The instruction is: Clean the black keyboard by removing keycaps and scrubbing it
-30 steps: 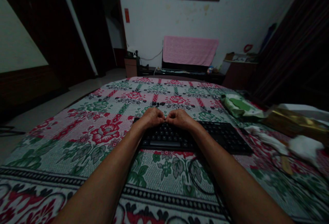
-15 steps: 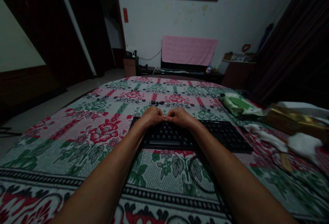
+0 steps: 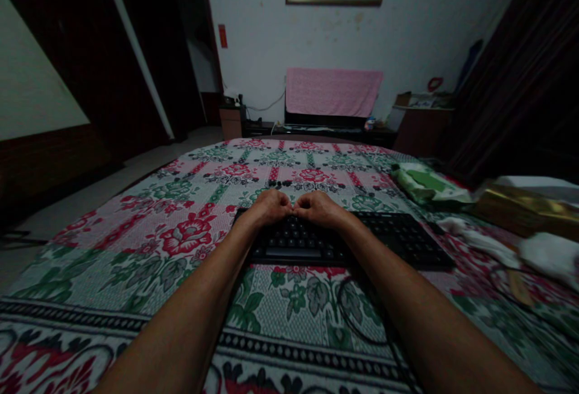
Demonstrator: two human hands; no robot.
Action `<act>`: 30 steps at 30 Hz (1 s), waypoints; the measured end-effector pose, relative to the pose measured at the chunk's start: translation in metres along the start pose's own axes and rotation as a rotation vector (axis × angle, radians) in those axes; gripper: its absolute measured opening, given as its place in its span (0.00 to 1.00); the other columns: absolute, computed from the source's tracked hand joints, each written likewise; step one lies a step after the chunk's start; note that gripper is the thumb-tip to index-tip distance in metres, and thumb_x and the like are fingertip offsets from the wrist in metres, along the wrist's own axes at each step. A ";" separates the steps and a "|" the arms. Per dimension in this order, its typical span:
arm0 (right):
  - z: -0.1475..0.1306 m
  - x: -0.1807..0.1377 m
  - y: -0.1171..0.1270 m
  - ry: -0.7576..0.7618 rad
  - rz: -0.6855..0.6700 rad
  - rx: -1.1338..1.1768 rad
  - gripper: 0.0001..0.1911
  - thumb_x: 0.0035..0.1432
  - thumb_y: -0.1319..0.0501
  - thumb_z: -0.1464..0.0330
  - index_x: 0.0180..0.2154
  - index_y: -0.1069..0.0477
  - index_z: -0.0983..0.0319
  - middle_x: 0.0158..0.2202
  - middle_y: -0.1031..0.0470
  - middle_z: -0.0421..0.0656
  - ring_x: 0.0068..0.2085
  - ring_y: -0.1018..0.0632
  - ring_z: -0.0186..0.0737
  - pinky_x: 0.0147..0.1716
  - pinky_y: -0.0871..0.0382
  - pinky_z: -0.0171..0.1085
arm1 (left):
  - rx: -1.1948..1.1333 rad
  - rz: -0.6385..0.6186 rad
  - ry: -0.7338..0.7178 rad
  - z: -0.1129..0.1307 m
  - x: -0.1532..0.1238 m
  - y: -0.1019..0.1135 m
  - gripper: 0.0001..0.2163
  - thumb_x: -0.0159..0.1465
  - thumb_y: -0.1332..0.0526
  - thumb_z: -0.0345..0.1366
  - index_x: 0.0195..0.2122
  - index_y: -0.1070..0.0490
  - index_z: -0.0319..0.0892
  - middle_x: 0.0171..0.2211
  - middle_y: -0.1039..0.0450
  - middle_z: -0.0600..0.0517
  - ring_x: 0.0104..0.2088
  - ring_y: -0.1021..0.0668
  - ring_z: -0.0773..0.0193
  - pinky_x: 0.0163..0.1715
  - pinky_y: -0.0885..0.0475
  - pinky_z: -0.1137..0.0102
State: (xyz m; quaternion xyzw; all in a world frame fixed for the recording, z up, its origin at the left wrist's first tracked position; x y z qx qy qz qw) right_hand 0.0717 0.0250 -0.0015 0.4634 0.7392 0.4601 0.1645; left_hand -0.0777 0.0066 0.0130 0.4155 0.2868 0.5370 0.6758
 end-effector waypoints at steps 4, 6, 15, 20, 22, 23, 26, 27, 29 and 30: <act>-0.004 0.001 0.001 -0.004 0.021 -0.073 0.09 0.51 0.40 0.67 0.25 0.25 0.65 0.23 0.26 0.41 0.26 0.30 0.31 0.25 0.44 0.29 | 0.052 0.013 -0.008 0.003 -0.001 -0.002 0.09 0.54 0.41 0.36 0.31 0.23 0.39 0.28 0.24 0.51 0.31 0.26 0.65 0.28 0.37 0.74; -0.006 0.000 0.002 0.005 0.036 -0.087 0.08 0.51 0.40 0.68 0.26 0.25 0.65 0.24 0.25 0.41 0.27 0.29 0.32 0.25 0.43 0.29 | 0.069 0.018 -0.009 0.003 0.000 -0.003 0.09 0.54 0.41 0.36 0.31 0.23 0.39 0.28 0.24 0.51 0.31 0.26 0.65 0.29 0.36 0.74; -0.006 -0.004 0.004 0.010 0.011 -0.049 0.06 0.50 0.41 0.70 0.30 0.24 0.63 0.27 0.24 0.41 0.29 0.27 0.34 0.29 0.38 0.31 | -0.075 0.125 -0.002 -0.027 0.006 0.014 0.12 0.53 0.41 0.36 0.36 0.22 0.42 0.33 0.22 0.53 0.34 0.24 0.66 0.34 0.33 0.75; -0.004 -0.002 0.002 0.004 -0.003 0.040 0.08 0.49 0.39 0.71 0.33 0.24 0.61 0.31 0.22 0.41 0.33 0.24 0.35 0.32 0.35 0.31 | 0.040 -0.066 -0.039 -0.028 0.001 0.013 0.12 0.54 0.42 0.37 0.37 0.22 0.45 0.31 0.22 0.54 0.34 0.24 0.65 0.32 0.34 0.76; -0.004 -0.001 0.001 -0.011 -0.001 0.023 0.07 0.49 0.39 0.71 0.31 0.23 0.61 0.30 0.22 0.40 0.32 0.24 0.35 0.32 0.35 0.31 | 0.062 -0.117 -0.054 -0.026 0.001 0.009 0.12 0.54 0.43 0.35 0.37 0.22 0.45 0.30 0.22 0.55 0.34 0.24 0.66 0.32 0.34 0.76; -0.005 -0.001 0.002 -0.013 0.008 -0.001 0.06 0.49 0.39 0.71 0.31 0.23 0.61 0.30 0.21 0.40 0.32 0.24 0.35 0.32 0.36 0.31 | 0.068 -0.127 -0.051 -0.025 0.002 0.008 0.12 0.54 0.43 0.34 0.37 0.22 0.45 0.30 0.22 0.55 0.34 0.24 0.66 0.31 0.35 0.76; -0.010 -0.001 0.002 0.015 0.017 -0.106 0.06 0.49 0.40 0.71 0.30 0.23 0.61 0.30 0.22 0.41 0.32 0.25 0.36 0.32 0.37 0.32 | 0.074 -0.111 0.001 -0.025 0.004 0.004 0.12 0.54 0.44 0.32 0.35 0.22 0.44 0.30 0.22 0.54 0.33 0.25 0.66 0.31 0.35 0.76; -0.011 -0.001 0.003 0.025 0.012 -0.133 0.06 0.49 0.40 0.71 0.29 0.23 0.62 0.30 0.22 0.42 0.32 0.25 0.36 0.32 0.37 0.32 | 0.075 -0.101 0.021 -0.025 0.004 0.003 0.12 0.54 0.44 0.32 0.34 0.22 0.44 0.30 0.22 0.53 0.33 0.25 0.66 0.30 0.35 0.76; -0.013 -0.001 0.003 0.030 -0.002 -0.155 0.07 0.50 0.40 0.71 0.29 0.23 0.63 0.31 0.22 0.43 0.32 0.25 0.37 0.33 0.37 0.32 | 0.072 -0.084 0.046 -0.024 0.005 0.002 0.12 0.54 0.44 0.32 0.33 0.22 0.43 0.31 0.22 0.51 0.32 0.25 0.65 0.30 0.35 0.75; -0.014 -0.001 0.003 0.030 -0.010 -0.152 0.07 0.50 0.41 0.71 0.29 0.24 0.63 0.31 0.22 0.43 0.32 0.25 0.37 0.33 0.37 0.32 | 0.071 -0.079 0.049 -0.024 0.004 0.002 0.12 0.54 0.44 0.32 0.33 0.22 0.42 0.31 0.22 0.51 0.32 0.25 0.65 0.29 0.35 0.75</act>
Point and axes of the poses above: each hand's wrist, its own x-axis towards the middle knuckle, its own y-axis out of the back of the hand, z = x × y, the point moved 2 cm from there along x, towards the middle knuckle
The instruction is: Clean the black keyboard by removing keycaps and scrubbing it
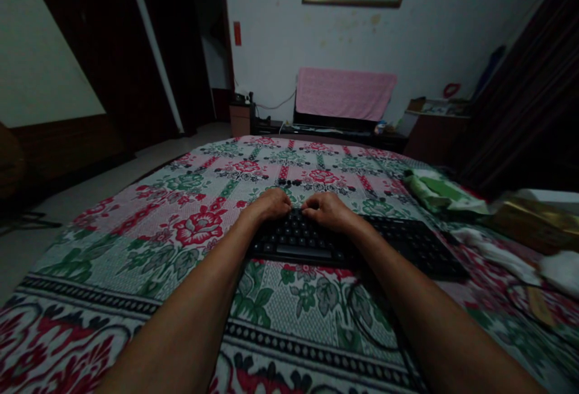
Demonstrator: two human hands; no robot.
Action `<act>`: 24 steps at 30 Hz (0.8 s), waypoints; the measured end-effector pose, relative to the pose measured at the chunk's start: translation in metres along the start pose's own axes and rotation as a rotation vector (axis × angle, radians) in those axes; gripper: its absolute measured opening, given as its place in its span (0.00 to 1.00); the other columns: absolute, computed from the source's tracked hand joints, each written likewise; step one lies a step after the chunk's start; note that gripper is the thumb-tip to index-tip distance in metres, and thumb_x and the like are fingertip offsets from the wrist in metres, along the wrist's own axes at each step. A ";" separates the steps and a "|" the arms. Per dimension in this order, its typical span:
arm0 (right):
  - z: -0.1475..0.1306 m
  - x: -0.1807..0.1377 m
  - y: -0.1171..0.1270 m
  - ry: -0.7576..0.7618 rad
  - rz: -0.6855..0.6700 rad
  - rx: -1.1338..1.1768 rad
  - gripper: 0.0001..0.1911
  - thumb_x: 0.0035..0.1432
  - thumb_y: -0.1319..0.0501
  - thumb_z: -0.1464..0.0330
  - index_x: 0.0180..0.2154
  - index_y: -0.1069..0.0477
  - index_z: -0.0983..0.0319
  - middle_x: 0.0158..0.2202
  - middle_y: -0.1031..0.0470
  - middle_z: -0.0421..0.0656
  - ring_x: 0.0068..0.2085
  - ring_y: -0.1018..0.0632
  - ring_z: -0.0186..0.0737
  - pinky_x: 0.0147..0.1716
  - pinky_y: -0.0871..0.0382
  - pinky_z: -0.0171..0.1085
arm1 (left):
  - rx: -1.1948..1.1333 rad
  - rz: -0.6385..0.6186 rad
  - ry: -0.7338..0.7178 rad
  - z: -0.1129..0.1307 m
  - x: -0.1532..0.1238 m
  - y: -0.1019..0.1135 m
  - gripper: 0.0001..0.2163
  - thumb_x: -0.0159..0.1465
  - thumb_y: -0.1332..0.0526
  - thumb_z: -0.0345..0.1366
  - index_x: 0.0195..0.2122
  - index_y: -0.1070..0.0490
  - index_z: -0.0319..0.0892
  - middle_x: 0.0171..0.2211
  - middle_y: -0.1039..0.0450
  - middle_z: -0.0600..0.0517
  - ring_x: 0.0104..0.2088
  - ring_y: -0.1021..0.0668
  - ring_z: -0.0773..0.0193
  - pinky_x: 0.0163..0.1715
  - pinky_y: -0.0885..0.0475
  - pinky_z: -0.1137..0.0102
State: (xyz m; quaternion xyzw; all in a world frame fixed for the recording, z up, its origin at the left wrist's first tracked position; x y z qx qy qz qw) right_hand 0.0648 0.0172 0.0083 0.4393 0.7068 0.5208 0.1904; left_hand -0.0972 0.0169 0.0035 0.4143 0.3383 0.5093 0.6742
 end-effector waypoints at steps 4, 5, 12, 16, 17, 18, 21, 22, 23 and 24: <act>0.000 -0.001 0.000 0.001 -0.032 0.042 0.07 0.51 0.42 0.72 0.29 0.24 0.64 0.30 0.22 0.42 0.32 0.26 0.36 0.33 0.37 0.31 | 0.006 0.005 -0.022 0.002 -0.002 0.000 0.12 0.54 0.45 0.32 0.32 0.22 0.41 0.30 0.22 0.50 0.30 0.25 0.65 0.28 0.36 0.74; -0.001 -0.001 0.001 0.003 -0.035 0.048 0.07 0.51 0.42 0.72 0.29 0.25 0.64 0.30 0.22 0.42 0.31 0.26 0.36 0.33 0.37 0.31 | 0.008 0.001 -0.028 0.002 -0.002 0.000 0.12 0.55 0.46 0.33 0.31 0.22 0.41 0.30 0.22 0.49 0.30 0.25 0.65 0.28 0.36 0.74; -0.005 -0.004 0.009 0.062 0.059 -0.070 0.08 0.51 0.42 0.72 0.31 0.24 0.64 0.32 0.23 0.46 0.34 0.26 0.39 0.34 0.37 0.33 | 0.002 0.013 -0.021 0.005 -0.005 0.002 0.12 0.55 0.46 0.32 0.32 0.22 0.40 0.30 0.22 0.48 0.32 0.24 0.62 0.31 0.34 0.73; 0.001 -0.003 0.009 0.039 0.078 0.013 0.08 0.52 0.42 0.72 0.33 0.24 0.64 0.34 0.22 0.44 0.35 0.25 0.38 0.35 0.36 0.33 | -0.010 0.029 -0.034 0.007 -0.006 0.005 0.13 0.56 0.46 0.32 0.34 0.22 0.40 0.32 0.22 0.48 0.34 0.24 0.63 0.33 0.34 0.74; 0.003 -0.003 0.009 0.032 0.074 0.043 0.08 0.52 0.42 0.72 0.33 0.24 0.63 0.33 0.22 0.43 0.35 0.24 0.37 0.35 0.35 0.33 | -0.006 0.035 -0.032 0.007 -0.005 0.005 0.13 0.56 0.46 0.32 0.35 0.22 0.40 0.33 0.22 0.48 0.34 0.24 0.63 0.33 0.34 0.74; 0.004 -0.003 0.008 0.028 0.072 0.066 0.08 0.51 0.42 0.72 0.32 0.24 0.63 0.33 0.22 0.43 0.35 0.24 0.37 0.35 0.35 0.33 | 0.000 0.039 -0.031 0.007 -0.005 0.005 0.13 0.56 0.46 0.32 0.35 0.22 0.40 0.33 0.22 0.48 0.35 0.24 0.63 0.34 0.34 0.74; 0.004 -0.003 0.007 0.026 0.084 0.091 0.07 0.51 0.41 0.71 0.31 0.24 0.62 0.33 0.22 0.42 0.35 0.24 0.37 0.36 0.34 0.33 | 0.012 0.045 -0.036 0.005 -0.002 0.005 0.13 0.56 0.46 0.33 0.36 0.22 0.41 0.34 0.22 0.49 0.36 0.24 0.63 0.34 0.33 0.74; 0.004 -0.003 0.007 0.026 0.084 0.089 0.07 0.50 0.41 0.71 0.31 0.24 0.62 0.33 0.22 0.42 0.35 0.24 0.37 0.36 0.34 0.33 | 0.010 0.049 -0.041 0.004 -0.002 0.005 0.13 0.56 0.46 0.34 0.36 0.22 0.41 0.34 0.22 0.49 0.36 0.24 0.63 0.34 0.33 0.74; 0.003 -0.003 0.007 0.024 0.081 0.087 0.07 0.50 0.41 0.71 0.31 0.24 0.62 0.32 0.22 0.42 0.35 0.24 0.37 0.36 0.34 0.33 | 0.008 0.051 -0.044 0.004 -0.001 0.004 0.13 0.56 0.46 0.34 0.36 0.22 0.41 0.34 0.22 0.49 0.36 0.24 0.63 0.34 0.33 0.74; 0.002 -0.003 0.007 0.020 0.075 0.083 0.07 0.50 0.41 0.71 0.30 0.24 0.63 0.32 0.22 0.42 0.34 0.24 0.37 0.35 0.34 0.33 | 0.007 0.052 -0.046 0.004 -0.001 0.004 0.13 0.56 0.46 0.34 0.36 0.22 0.41 0.34 0.22 0.49 0.35 0.24 0.63 0.33 0.34 0.74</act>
Point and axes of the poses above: each hand's wrist, its own x-axis towards the middle knuckle, its own y-axis out of the back of the hand, z = x × y, the point moved 2 cm from there along x, towards the middle knuckle
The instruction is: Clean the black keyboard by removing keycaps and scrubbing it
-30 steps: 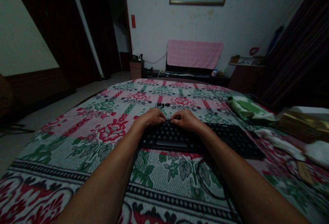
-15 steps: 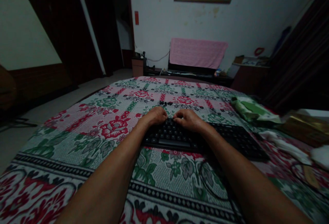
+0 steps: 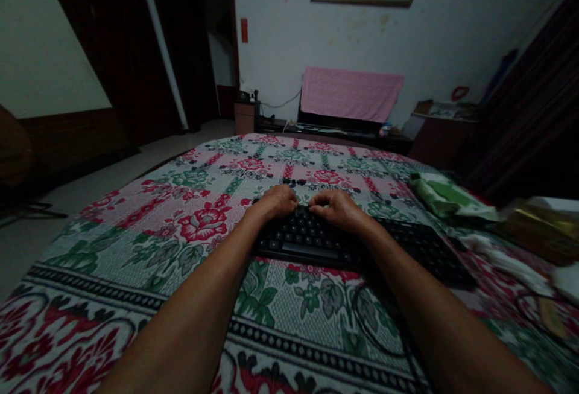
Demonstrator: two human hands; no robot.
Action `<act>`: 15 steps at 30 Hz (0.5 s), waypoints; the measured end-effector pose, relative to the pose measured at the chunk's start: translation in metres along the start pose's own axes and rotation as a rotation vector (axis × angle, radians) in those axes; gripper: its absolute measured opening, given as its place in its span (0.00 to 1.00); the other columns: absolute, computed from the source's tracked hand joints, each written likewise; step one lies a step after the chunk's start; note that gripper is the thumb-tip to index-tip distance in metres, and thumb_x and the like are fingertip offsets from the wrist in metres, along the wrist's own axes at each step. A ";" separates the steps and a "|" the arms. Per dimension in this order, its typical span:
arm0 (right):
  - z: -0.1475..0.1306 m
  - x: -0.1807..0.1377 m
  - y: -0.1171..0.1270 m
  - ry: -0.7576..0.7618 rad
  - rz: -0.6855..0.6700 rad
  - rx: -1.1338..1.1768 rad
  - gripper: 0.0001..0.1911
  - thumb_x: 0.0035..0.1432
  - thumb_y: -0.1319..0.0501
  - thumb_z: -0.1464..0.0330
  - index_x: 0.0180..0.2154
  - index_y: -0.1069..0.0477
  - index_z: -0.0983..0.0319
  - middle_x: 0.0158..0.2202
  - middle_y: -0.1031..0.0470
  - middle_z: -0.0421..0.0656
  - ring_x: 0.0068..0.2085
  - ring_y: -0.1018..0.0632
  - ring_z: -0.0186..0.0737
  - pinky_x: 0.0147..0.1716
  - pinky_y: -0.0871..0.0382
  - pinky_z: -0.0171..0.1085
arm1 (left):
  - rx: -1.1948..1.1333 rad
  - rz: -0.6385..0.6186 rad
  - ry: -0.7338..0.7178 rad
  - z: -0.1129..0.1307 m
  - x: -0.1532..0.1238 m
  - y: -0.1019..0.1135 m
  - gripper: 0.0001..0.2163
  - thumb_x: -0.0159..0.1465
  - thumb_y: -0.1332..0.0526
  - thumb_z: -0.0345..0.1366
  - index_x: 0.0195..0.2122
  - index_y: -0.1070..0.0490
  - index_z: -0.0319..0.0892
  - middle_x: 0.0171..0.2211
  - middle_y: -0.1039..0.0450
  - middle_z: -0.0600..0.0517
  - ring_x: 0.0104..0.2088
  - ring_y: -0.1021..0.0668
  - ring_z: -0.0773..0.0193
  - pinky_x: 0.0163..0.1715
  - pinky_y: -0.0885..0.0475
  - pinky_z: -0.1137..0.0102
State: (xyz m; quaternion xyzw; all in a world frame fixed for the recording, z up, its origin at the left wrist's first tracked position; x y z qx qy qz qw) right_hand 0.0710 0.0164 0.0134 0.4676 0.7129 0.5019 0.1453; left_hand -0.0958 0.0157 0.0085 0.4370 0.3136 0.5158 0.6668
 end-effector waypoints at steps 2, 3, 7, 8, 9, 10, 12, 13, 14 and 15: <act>-0.001 0.000 0.000 -0.007 -0.017 -0.013 0.06 0.50 0.40 0.71 0.29 0.24 0.63 0.31 0.22 0.42 0.33 0.24 0.37 0.35 0.35 0.32 | 0.003 0.003 -0.002 0.000 0.000 0.000 0.13 0.56 0.46 0.34 0.36 0.22 0.41 0.33 0.22 0.49 0.35 0.24 0.64 0.33 0.34 0.74; -0.002 0.001 0.001 -0.008 -0.024 -0.022 0.06 0.49 0.40 0.71 0.29 0.24 0.63 0.30 0.22 0.42 0.32 0.25 0.36 0.34 0.35 0.32 | 0.006 0.006 -0.005 0.001 -0.001 0.000 0.13 0.56 0.46 0.34 0.35 0.22 0.41 0.33 0.22 0.49 0.35 0.24 0.64 0.33 0.34 0.74; -0.002 0.001 0.002 -0.007 -0.051 -0.074 0.06 0.49 0.40 0.71 0.29 0.24 0.63 0.30 0.22 0.41 0.32 0.25 0.35 0.34 0.36 0.32 | 0.017 0.012 -0.018 0.005 -0.004 0.002 0.13 0.55 0.46 0.32 0.35 0.22 0.41 0.32 0.22 0.49 0.34 0.24 0.64 0.33 0.34 0.74; -0.002 0.001 0.002 -0.005 -0.057 -0.088 0.06 0.49 0.40 0.71 0.29 0.24 0.63 0.30 0.22 0.42 0.32 0.25 0.35 0.34 0.36 0.32 | 0.018 0.008 -0.016 0.006 -0.004 0.002 0.13 0.55 0.46 0.32 0.35 0.22 0.41 0.32 0.22 0.49 0.34 0.24 0.64 0.33 0.34 0.74; -0.003 0.001 0.002 -0.001 -0.059 -0.102 0.06 0.50 0.41 0.71 0.29 0.24 0.63 0.30 0.22 0.42 0.32 0.25 0.35 0.34 0.37 0.32 | 0.019 0.003 -0.015 0.006 -0.005 0.002 0.13 0.55 0.46 0.32 0.35 0.22 0.41 0.32 0.22 0.48 0.34 0.24 0.64 0.33 0.34 0.74; -0.003 0.001 0.003 0.005 -0.059 -0.116 0.07 0.50 0.41 0.71 0.30 0.24 0.64 0.31 0.22 0.42 0.32 0.25 0.36 0.34 0.37 0.32 | 0.019 0.002 -0.014 0.007 -0.005 0.003 0.13 0.56 0.46 0.32 0.35 0.22 0.41 0.33 0.22 0.48 0.34 0.24 0.64 0.34 0.33 0.74; -0.004 0.001 0.003 0.020 -0.054 -0.139 0.08 0.51 0.42 0.70 0.31 0.24 0.64 0.31 0.22 0.43 0.32 0.25 0.36 0.34 0.37 0.32 | 0.019 0.006 -0.014 0.007 -0.005 0.003 0.13 0.56 0.46 0.32 0.35 0.22 0.41 0.34 0.22 0.48 0.35 0.24 0.63 0.34 0.33 0.74; -0.004 0.001 0.003 0.025 -0.053 -0.146 0.08 0.51 0.42 0.70 0.31 0.24 0.64 0.31 0.22 0.43 0.33 0.25 0.36 0.34 0.37 0.32 | 0.019 0.011 -0.015 0.006 -0.004 0.003 0.13 0.56 0.46 0.33 0.36 0.22 0.41 0.34 0.22 0.48 0.35 0.24 0.63 0.35 0.33 0.74; -0.005 0.001 0.004 0.027 -0.054 -0.153 0.08 0.51 0.42 0.70 0.31 0.24 0.63 0.31 0.22 0.43 0.33 0.25 0.36 0.34 0.37 0.32 | 0.020 0.014 -0.017 0.006 -0.004 0.003 0.13 0.56 0.46 0.33 0.36 0.22 0.41 0.34 0.22 0.48 0.36 0.24 0.63 0.35 0.33 0.74; -0.005 0.001 0.004 0.028 -0.054 -0.159 0.08 0.51 0.42 0.70 0.31 0.24 0.63 0.31 0.22 0.43 0.33 0.25 0.36 0.34 0.37 0.32 | 0.022 0.016 -0.019 0.005 -0.003 0.002 0.13 0.56 0.46 0.33 0.36 0.22 0.41 0.34 0.22 0.48 0.36 0.24 0.63 0.34 0.33 0.74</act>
Point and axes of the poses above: each hand's wrist, its own x-axis towards the middle knuckle, its own y-axis out of the back of the hand, z = x × y, the point moved 2 cm from there along x, towards the middle knuckle
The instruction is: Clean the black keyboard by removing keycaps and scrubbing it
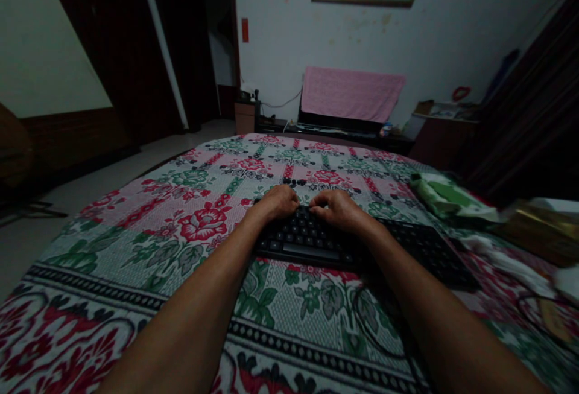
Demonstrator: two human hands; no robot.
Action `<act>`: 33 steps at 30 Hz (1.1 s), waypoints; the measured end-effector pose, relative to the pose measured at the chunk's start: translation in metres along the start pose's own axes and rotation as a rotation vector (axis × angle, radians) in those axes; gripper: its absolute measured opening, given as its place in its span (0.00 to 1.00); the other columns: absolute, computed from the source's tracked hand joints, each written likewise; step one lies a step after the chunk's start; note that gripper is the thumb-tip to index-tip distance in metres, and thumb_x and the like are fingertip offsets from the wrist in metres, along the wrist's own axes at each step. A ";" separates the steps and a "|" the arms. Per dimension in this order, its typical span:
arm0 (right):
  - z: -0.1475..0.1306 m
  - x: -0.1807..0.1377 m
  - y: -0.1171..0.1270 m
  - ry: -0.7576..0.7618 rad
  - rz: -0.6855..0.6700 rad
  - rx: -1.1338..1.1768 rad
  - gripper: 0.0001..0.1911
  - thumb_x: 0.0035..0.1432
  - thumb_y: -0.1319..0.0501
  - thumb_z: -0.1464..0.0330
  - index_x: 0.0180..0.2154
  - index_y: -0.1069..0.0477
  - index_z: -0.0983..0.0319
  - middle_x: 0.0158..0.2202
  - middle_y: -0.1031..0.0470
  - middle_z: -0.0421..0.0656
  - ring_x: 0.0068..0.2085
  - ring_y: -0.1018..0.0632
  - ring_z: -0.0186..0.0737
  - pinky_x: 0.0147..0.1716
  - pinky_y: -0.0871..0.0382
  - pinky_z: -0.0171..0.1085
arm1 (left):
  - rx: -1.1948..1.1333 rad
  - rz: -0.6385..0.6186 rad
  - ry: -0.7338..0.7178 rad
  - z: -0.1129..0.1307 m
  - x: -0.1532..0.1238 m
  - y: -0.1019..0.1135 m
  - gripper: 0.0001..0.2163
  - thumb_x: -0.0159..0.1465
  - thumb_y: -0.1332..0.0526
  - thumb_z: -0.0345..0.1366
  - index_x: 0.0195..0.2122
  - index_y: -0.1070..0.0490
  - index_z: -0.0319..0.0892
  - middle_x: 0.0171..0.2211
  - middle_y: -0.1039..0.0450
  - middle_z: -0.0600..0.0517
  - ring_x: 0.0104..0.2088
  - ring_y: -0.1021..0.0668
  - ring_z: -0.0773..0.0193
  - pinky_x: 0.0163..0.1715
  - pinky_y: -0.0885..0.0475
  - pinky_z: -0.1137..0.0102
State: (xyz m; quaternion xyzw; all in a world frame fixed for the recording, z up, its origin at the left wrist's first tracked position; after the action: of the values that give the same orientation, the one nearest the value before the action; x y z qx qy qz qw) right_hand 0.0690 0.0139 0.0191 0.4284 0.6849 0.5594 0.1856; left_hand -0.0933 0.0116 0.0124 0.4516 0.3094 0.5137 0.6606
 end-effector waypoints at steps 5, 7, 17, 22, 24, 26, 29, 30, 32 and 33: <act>-0.002 0.000 -0.001 0.019 0.007 -0.045 0.08 0.51 0.42 0.70 0.31 0.24 0.63 0.31 0.22 0.44 0.33 0.25 0.37 0.34 0.37 0.32 | 0.024 0.002 -0.022 -0.001 0.002 -0.001 0.13 0.56 0.46 0.33 0.35 0.22 0.41 0.33 0.22 0.48 0.35 0.24 0.64 0.33 0.34 0.74; -0.001 0.000 -0.001 0.024 -0.001 -0.049 0.08 0.51 0.41 0.70 0.30 0.24 0.63 0.31 0.22 0.43 0.33 0.25 0.37 0.33 0.37 0.32 | 0.035 -0.008 -0.012 0.001 0.000 -0.001 0.13 0.56 0.46 0.33 0.35 0.22 0.41 0.33 0.22 0.48 0.34 0.24 0.64 0.33 0.34 0.74; 0.002 0.002 0.002 -0.046 -0.129 0.038 0.09 0.50 0.42 0.70 0.30 0.23 0.64 0.26 0.23 0.41 0.28 0.26 0.35 0.28 0.39 0.31 | 0.030 -0.023 0.014 0.006 -0.001 -0.006 0.12 0.57 0.46 0.33 0.36 0.22 0.41 0.35 0.22 0.48 0.36 0.24 0.65 0.36 0.33 0.75; 0.006 0.002 -0.001 -0.140 -0.102 0.092 0.11 0.51 0.44 0.68 0.27 0.23 0.65 0.24 0.24 0.41 0.26 0.28 0.33 0.25 0.40 0.30 | 0.032 -0.032 -0.005 0.006 -0.001 -0.009 0.13 0.57 0.46 0.33 0.36 0.22 0.40 0.34 0.22 0.48 0.36 0.24 0.64 0.37 0.33 0.74; 0.008 0.003 -0.003 -0.199 -0.077 0.080 0.11 0.50 0.43 0.67 0.24 0.24 0.65 0.21 0.26 0.40 0.24 0.30 0.32 0.23 0.42 0.30 | 0.033 -0.031 0.012 0.007 -0.001 -0.009 0.13 0.58 0.46 0.33 0.36 0.22 0.41 0.35 0.22 0.48 0.37 0.24 0.63 0.38 0.33 0.74; 0.009 0.005 -0.006 -0.239 -0.081 0.078 0.11 0.49 0.43 0.67 0.22 0.26 0.65 0.18 0.29 0.39 0.22 0.32 0.31 0.21 0.43 0.30 | 0.038 -0.028 0.025 0.008 -0.002 -0.009 0.13 0.58 0.46 0.33 0.36 0.22 0.41 0.36 0.22 0.48 0.38 0.24 0.63 0.39 0.33 0.74; 0.007 0.007 -0.006 -0.256 -0.096 0.086 0.10 0.47 0.42 0.68 0.21 0.27 0.65 0.17 0.32 0.38 0.21 0.34 0.30 0.20 0.45 0.30 | 0.040 -0.027 0.010 0.009 -0.003 -0.009 0.13 0.58 0.46 0.33 0.37 0.22 0.41 0.36 0.22 0.47 0.39 0.24 0.63 0.39 0.33 0.73; 0.006 0.007 -0.006 -0.261 -0.098 0.084 0.09 0.47 0.42 0.68 0.20 0.28 0.65 0.16 0.33 0.37 0.20 0.35 0.30 0.20 0.45 0.30 | 0.040 -0.026 0.008 0.009 -0.003 -0.009 0.13 0.58 0.46 0.33 0.37 0.22 0.41 0.36 0.22 0.47 0.38 0.24 0.63 0.39 0.33 0.73; 0.004 0.007 -0.005 -0.269 -0.102 0.082 0.09 0.47 0.42 0.69 0.19 0.29 0.64 0.15 0.35 0.37 0.20 0.36 0.29 0.20 0.46 0.29 | 0.038 -0.024 0.006 0.008 -0.002 -0.009 0.13 0.58 0.46 0.33 0.37 0.22 0.41 0.36 0.22 0.47 0.38 0.24 0.63 0.39 0.33 0.73; 0.004 0.007 -0.005 -0.273 -0.102 0.085 0.09 0.47 0.42 0.69 0.18 0.30 0.64 0.15 0.35 0.37 0.20 0.36 0.29 0.20 0.46 0.29 | 0.038 -0.022 0.003 0.008 -0.002 -0.010 0.13 0.58 0.46 0.33 0.37 0.22 0.40 0.36 0.22 0.47 0.37 0.24 0.63 0.39 0.33 0.73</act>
State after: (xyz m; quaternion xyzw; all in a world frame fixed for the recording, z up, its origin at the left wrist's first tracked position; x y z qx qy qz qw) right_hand 0.0656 0.0221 0.0145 0.4728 0.6972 0.4562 0.2868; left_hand -0.0828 0.0072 0.0065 0.4599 0.3252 0.5012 0.6569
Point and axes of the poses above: each hand's wrist, its own x-axis towards the middle knuckle, its own y-axis out of the back of the hand, z = x × y, the point moved 2 cm from there along x, towards the middle knuckle
